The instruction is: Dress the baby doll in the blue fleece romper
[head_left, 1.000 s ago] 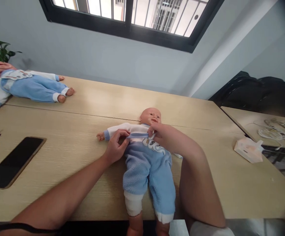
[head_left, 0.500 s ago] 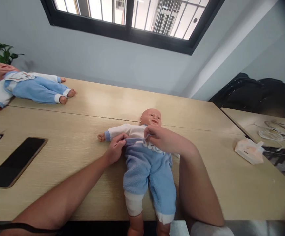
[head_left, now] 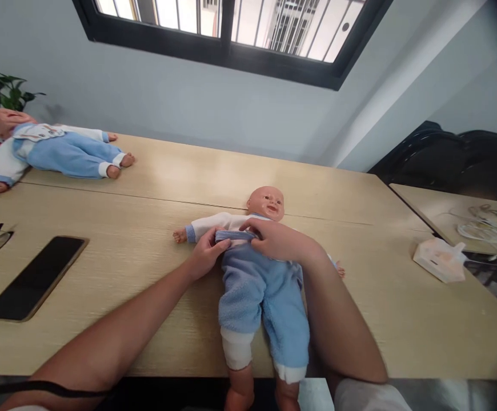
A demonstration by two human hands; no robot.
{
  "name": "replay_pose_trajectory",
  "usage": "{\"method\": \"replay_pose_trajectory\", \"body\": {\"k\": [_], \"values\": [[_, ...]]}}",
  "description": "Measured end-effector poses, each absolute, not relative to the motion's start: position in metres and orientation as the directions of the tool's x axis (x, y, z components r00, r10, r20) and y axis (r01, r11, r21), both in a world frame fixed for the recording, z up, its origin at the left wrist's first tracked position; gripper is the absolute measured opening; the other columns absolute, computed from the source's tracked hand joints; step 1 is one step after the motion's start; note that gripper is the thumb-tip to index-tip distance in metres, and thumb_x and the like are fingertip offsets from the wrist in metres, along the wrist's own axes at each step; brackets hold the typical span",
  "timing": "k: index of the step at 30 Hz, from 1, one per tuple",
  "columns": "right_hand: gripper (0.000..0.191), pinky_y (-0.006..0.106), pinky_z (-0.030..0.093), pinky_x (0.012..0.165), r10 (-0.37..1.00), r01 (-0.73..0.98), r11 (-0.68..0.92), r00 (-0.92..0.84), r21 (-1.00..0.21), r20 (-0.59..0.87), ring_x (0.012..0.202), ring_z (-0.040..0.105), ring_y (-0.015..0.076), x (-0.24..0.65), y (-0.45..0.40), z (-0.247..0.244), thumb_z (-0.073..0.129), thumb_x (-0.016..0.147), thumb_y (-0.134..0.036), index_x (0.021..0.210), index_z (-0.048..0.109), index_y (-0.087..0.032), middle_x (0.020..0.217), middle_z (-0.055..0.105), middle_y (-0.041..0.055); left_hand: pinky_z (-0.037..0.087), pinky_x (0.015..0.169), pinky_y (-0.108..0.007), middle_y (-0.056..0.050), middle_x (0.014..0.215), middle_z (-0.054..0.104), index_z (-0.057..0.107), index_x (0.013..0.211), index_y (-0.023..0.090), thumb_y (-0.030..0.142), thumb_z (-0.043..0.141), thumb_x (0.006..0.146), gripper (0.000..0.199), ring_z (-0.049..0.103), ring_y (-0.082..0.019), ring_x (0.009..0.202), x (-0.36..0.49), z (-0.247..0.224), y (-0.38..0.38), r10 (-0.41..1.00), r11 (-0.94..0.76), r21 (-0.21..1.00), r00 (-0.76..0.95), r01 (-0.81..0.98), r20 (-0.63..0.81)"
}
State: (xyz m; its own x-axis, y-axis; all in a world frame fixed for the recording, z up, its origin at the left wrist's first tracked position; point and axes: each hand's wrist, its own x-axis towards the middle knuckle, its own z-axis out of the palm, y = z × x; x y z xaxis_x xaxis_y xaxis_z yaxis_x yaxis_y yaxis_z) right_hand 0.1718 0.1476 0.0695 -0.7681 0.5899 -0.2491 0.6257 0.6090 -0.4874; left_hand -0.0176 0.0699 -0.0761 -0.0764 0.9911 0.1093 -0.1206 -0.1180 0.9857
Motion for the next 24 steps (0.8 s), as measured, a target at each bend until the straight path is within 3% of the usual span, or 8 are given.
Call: {"method": "replay_pose_trajectory", "body": {"k": [8,12,16,21,24], "values": [[0.045,0.03,0.047,0.089,0.545,0.608,0.518,-0.777,-0.602,-0.317,0.103,0.062,0.0201,0.175,0.158,0.079,0.042,0.085,-0.01,0.122,0.067,-0.019,0.118,0.07,0.006,0.053,0.077,-0.028,0.0,0.093,0.059,0.054,0.103,0.021,0.033,0.066,0.086,0.024,0.058,-0.016,0.082,-0.013,-0.083,0.075,0.967,-0.191,0.973,-0.197,-0.127,0.164],[0.046,0.032,0.046,0.097,0.523,0.584,0.483,-0.79,-0.652,-0.321,0.109,0.061,0.0206,0.177,0.164,0.075,0.041,0.087,-0.011,0.125,0.066,-0.019,0.122,0.069,0.0056,0.052,0.081,-0.029,-0.002,0.097,0.061,0.058,0.103,0.021,0.031,0.064,0.088,0.019,0.06,-0.016,0.086,-0.016,-0.081,0.075,0.93,-0.261,0.965,-0.262,0.028,0.259],[0.047,0.033,0.046,0.1,0.538,0.573,0.459,-0.787,-0.679,-0.301,0.114,0.061,0.0206,0.18,0.169,0.071,0.041,0.088,-0.012,0.128,0.064,-0.021,0.128,0.068,0.0045,0.053,0.088,-0.032,-0.007,0.108,0.064,0.069,0.096,0.02,0.035,0.065,0.091,0.016,0.062,-0.021,0.101,-0.019,-0.076,0.073,0.879,-0.348,0.92,-0.277,0.179,0.387],[0.042,0.031,0.045,0.102,0.53,0.531,0.494,-0.812,-0.688,-0.246,0.12,0.06,0.0208,0.181,0.17,0.073,0.043,0.091,-0.015,0.127,0.063,-0.022,0.131,0.067,0.0042,0.053,0.085,-0.033,-0.004,0.093,0.07,0.07,0.1,0.019,0.044,0.063,0.096,0.027,0.065,-0.02,0.089,-0.019,-0.075,0.072,0.942,-0.236,0.97,-0.23,0.06,0.243],[0.036,0.032,0.047,0.098,0.535,0.509,0.524,-0.82,-0.683,-0.202,0.116,0.061,0.0213,0.183,0.169,0.075,0.046,0.095,-0.022,0.127,0.063,-0.021,0.129,0.068,0.0056,0.053,0.088,-0.033,-0.005,0.097,0.072,0.069,0.107,0.018,0.046,0.065,0.095,0.03,0.067,-0.021,0.092,-0.018,-0.074,0.071,0.96,-0.219,0.972,-0.197,-0.081,0.2]]}}
